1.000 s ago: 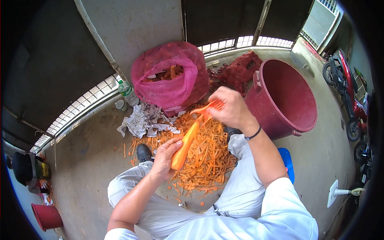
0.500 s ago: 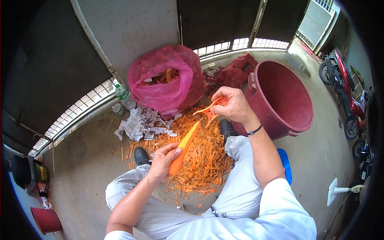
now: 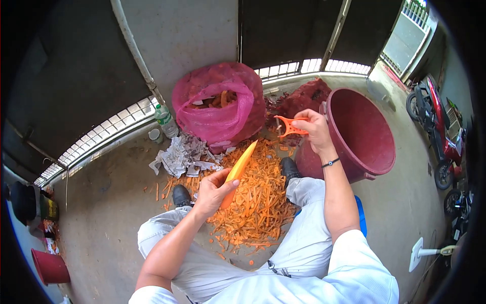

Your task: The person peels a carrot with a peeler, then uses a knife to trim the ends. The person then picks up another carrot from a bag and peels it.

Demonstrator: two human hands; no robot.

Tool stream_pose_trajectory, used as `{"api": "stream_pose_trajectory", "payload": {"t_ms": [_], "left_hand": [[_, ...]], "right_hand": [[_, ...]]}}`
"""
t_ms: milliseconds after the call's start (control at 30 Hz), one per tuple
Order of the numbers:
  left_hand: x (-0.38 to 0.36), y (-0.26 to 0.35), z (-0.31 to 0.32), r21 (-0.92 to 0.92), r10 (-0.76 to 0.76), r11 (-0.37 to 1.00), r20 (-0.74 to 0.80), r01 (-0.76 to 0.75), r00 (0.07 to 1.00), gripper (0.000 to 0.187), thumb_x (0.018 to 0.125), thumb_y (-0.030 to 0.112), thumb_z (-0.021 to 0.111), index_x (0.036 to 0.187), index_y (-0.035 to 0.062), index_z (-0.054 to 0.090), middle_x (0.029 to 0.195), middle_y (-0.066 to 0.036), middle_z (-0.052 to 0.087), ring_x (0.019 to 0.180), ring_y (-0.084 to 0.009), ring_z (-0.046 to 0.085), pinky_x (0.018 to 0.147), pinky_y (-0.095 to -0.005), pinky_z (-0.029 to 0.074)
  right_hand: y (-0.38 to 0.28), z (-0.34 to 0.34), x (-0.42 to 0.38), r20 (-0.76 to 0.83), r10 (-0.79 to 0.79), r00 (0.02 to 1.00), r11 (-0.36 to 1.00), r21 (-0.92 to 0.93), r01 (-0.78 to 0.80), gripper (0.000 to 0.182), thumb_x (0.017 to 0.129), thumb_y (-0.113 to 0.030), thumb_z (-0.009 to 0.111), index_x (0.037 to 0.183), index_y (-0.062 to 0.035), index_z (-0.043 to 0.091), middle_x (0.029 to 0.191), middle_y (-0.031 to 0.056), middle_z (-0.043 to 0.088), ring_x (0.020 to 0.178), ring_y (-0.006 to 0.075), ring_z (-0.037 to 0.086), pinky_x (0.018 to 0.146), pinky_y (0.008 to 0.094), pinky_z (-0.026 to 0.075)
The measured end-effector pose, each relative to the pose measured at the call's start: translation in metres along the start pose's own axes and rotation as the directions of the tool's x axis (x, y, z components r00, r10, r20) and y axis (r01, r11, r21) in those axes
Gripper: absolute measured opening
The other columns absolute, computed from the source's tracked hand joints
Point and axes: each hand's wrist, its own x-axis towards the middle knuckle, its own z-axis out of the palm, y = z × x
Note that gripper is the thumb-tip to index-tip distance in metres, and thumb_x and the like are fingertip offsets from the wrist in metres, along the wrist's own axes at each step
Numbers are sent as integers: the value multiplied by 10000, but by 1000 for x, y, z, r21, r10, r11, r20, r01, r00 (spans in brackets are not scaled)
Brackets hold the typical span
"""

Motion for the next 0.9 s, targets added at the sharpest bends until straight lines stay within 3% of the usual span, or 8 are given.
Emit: {"api": "stream_pose_trajectory", "payload": {"t_ms": [67, 100, 267, 333, 433, 700, 800, 900], "left_hand": [[-1, 8, -1, -21, -10, 1000, -8, 10, 1000, 476, 902, 158, 820, 1309, -30, 660, 1090, -34, 722, 970, -86, 648, 879, -257, 508], [0, 8, -2, -22, 3, 1000, 7, -3, 1000, 456, 890, 156, 832, 1275, -24, 666, 1070, -31, 721, 958, -85, 650, 879, -253, 507], [-8, 13, -4, -350, -115, 930, 12, 112, 993, 436, 846, 119, 868, 1192, 41, 614, 977, -19, 690, 801, -104, 648, 746, -270, 538], [-12, 14, -6, -349, -138, 927, 25, 138, 990, 399, 883, 167, 825, 1186, 68, 584, 954, -21, 669, 765, -110, 637, 702, -284, 543], [-7, 5, -15, -368, -145, 916, 67, 159, 987, 318, 986, 386, 614, 1195, 153, 559, 1027, -70, 683, 802, -204, 701, 648, -381, 586], [-17, 5, -8, -418, -94, 898, 118, 135, 989, 342, 978, 327, 607, 1248, 124, 557, 1006, -67, 691, 855, -177, 705, 677, -376, 631], [-20, 3, -4, -407, -117, 896, 162, 175, 980, 495, 976, 328, 631, 1398, 88, 535, 1024, -74, 693, 859, -192, 709, 663, -376, 639], [-25, 3, 7, -391, -166, 890, 203, 235, 965, 546, 988, 311, 638, 1459, 64, 518, 1029, -77, 692, 856, -201, 713, 654, -395, 642]], "right_hand": [[-1, -5, -8, -19, -180, 983, 859, -491, 148, 187, 763, -66, 818, 913, -3, 726, 850, 116, 729, 749, 173, 700, 709, 324, 561], [-20, 0, -20, 97, -426, 899, 496, -807, 322, 191, 772, -73, 821, 924, 0, 730, 887, 118, 717, 781, 208, 711, 728, 336, 564], [-34, 0, -58, -50, -400, 915, 729, -622, 285, 210, 804, -58, 816, 970, 19, 713, 898, 100, 714, 791, 191, 707, 726, 326, 565], [-31, -14, -86, -207, -274, 939, 931, -304, 204, 200, 851, -38, 808, 1001, 30, 693, 912, 64, 713, 807, 129, 681, 727, 290, 559], [-21, -54, -145, -381, -190, 905, 974, -186, 126, 192, 888, -32, 797, 1031, 16, 678, 908, 37, 703, 788, 93, 654, 707, 251, 544], [37, -180, -320, -722, 218, 657, 959, 35, -280, 207, 884, -71, 818, 1009, -46, 655, 869, 31, 687, 667, 66, 620, 500, 189, 429], [-9, -156, -312, -718, 100, 689, 987, -17, -161, 227, 876, -83, 829, 1023, -27, 665, 858, 29, 672, 709, 90, 642, 577, 207, 488], [-73, -91, -252, -439, -202, 876, 933, -358, 36, 247, 817, -79, 864, 986, -8, 699, 871, 24, 666, 772, 128, 657, 707, 272, 542]]}}
